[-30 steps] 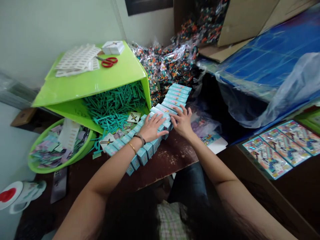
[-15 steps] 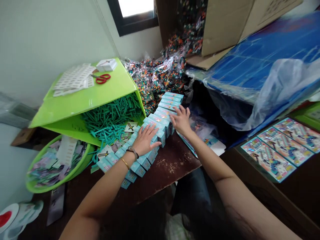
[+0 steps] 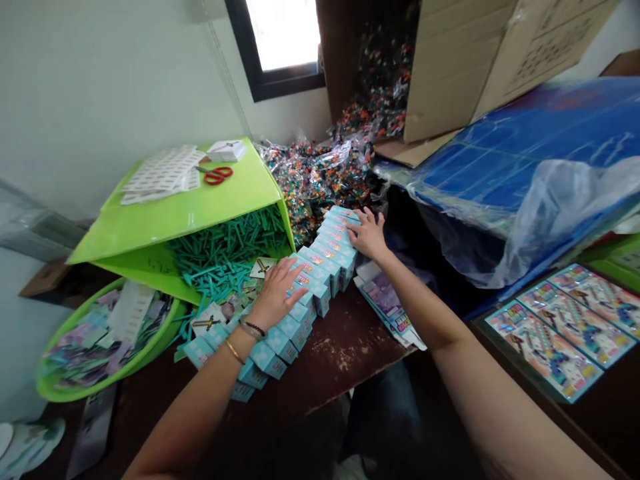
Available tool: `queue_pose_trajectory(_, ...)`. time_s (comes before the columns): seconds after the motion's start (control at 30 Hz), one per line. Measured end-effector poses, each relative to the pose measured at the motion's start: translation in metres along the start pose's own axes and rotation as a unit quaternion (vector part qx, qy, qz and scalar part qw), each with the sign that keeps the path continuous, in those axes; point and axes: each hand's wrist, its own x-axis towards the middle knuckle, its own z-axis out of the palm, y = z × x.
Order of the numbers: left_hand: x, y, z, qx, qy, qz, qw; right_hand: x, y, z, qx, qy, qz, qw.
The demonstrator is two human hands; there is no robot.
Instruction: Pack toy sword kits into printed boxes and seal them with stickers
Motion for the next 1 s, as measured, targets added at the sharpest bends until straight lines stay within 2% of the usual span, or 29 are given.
queue_pose_trajectory(0.17, -0.003, -0.007, -0.016, -0.044, 0.111, -0.036, 0.992, 0.0, 0.005, 0.0, 0.011, -0.032, 0.108, 0.994)
queue_pose_trajectory(0.33, 0.003, -0.013, -0.009, -0.095, 0.134, -0.045, 0.985, 0.012, 0.006, -0.012, 0.045, -0.016, 0.147, 0.988)
queue_pose_trajectory(0.4, 0.003, -0.015, -0.011, -0.143, 0.161, -0.04, 0.976, 0.01, -0.003, -0.021, 0.046, -0.004, 0.154, 0.987)
queue_pose_trajectory(0.47, 0.002, -0.017, -0.02, -0.216, 0.213, -0.033, 0.952, -0.003, -0.031, -0.026, 0.051, 0.026, 0.145, 0.988)
queue_pose_trajectory(0.53, 0.001, -0.025, -0.032, -0.301, 0.271, -0.043, 0.913, -0.031, -0.079, -0.025, 0.091, 0.041, 0.06, 0.993)
queue_pose_trajectory(0.57, 0.001, -0.03, -0.039, -0.342, 0.3, -0.055, 0.889, -0.052, -0.109, -0.024, 0.125, 0.028, -0.02, 0.992)
queue_pose_trajectory(0.63, -0.001, -0.045, -0.052, -0.416, 0.352, -0.068, 0.836, -0.103, -0.173, -0.023, 0.192, -0.058, -0.23, 0.952)
queue_pose_trajectory(0.67, -0.003, -0.053, -0.06, -0.44, 0.367, -0.08, 0.816, -0.129, -0.202, -0.023, 0.185, -0.1, -0.294, 0.932)
queue_pose_trajectory(0.7, -0.008, -0.061, -0.067, -0.453, 0.378, -0.097, 0.802, -0.154, -0.227, -0.023, 0.164, -0.132, -0.331, 0.92)
queue_pose_trajectory(0.77, -0.028, -0.074, -0.082, -0.447, 0.393, -0.129, 0.793, -0.19, -0.26, -0.021, 0.124, -0.169, -0.35, 0.913)
queue_pose_trajectory(0.87, -0.083, -0.079, -0.089, -0.382, 0.439, -0.152, 0.799, -0.21, -0.275, -0.018, 0.087, -0.181, -0.333, 0.921)
queue_pose_trajectory(0.93, -0.131, -0.071, -0.073, -0.294, 0.482, -0.213, 0.797, -0.213, -0.278, -0.017, 0.074, -0.177, -0.329, 0.925)
queue_pose_trajectory(1.0, -0.179, -0.057, -0.04, -0.228, 0.499, -0.307, 0.778, -0.218, -0.284, -0.017, 0.068, -0.179, -0.339, 0.921)
